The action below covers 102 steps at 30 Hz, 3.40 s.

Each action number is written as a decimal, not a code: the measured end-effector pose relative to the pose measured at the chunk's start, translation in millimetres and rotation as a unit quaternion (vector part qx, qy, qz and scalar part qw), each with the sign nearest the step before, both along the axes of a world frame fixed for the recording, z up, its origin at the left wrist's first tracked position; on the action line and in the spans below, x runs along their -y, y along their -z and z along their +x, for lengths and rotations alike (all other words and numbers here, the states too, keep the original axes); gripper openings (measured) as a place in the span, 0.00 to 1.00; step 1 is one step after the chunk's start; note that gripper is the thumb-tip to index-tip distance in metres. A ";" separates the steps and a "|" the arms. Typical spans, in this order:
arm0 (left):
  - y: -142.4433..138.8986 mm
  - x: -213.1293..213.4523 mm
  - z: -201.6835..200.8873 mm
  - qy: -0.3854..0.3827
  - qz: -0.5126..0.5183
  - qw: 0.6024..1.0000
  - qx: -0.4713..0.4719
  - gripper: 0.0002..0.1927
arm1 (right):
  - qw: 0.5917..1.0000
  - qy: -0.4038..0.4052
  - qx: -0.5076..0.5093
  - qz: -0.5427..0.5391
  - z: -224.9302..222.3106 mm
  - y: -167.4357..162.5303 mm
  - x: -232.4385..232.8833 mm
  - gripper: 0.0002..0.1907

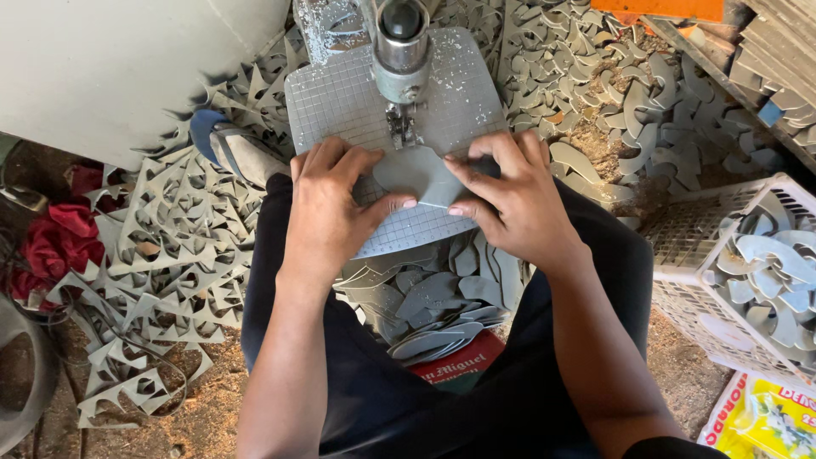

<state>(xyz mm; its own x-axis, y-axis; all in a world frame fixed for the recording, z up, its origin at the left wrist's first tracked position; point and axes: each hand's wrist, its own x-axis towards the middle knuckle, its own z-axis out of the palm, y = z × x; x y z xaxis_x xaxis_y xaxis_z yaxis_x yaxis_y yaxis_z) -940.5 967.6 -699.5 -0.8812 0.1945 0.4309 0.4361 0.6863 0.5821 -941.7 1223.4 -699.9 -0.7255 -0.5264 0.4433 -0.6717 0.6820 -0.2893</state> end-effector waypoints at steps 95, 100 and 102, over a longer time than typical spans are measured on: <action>-2.6 20.3 -33.6 0.050 0.080 0.995 0.038 0.31 | 0.994 0.105 -0.026 -0.001 8.2 12.3 38.7 0.24; -1.5 21.3 -35.5 0.052 0.081 0.995 0.033 0.31 | 0.994 0.112 -0.015 -0.003 7.2 11.4 40.8 0.24; -0.5 22.1 -36.6 0.051 0.076 0.995 0.027 0.32 | 0.993 0.120 -0.004 -0.003 6.4 12.0 42.6 0.23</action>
<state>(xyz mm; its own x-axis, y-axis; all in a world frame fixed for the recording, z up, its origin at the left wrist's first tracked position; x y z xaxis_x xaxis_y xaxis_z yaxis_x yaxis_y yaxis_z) -977.1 945.5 -699.1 -0.8829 0.2205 0.4147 0.4644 0.5415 0.7008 -935.3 1180.8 -711.9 -0.8260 -0.3359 0.4527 -0.4924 0.8209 -0.2894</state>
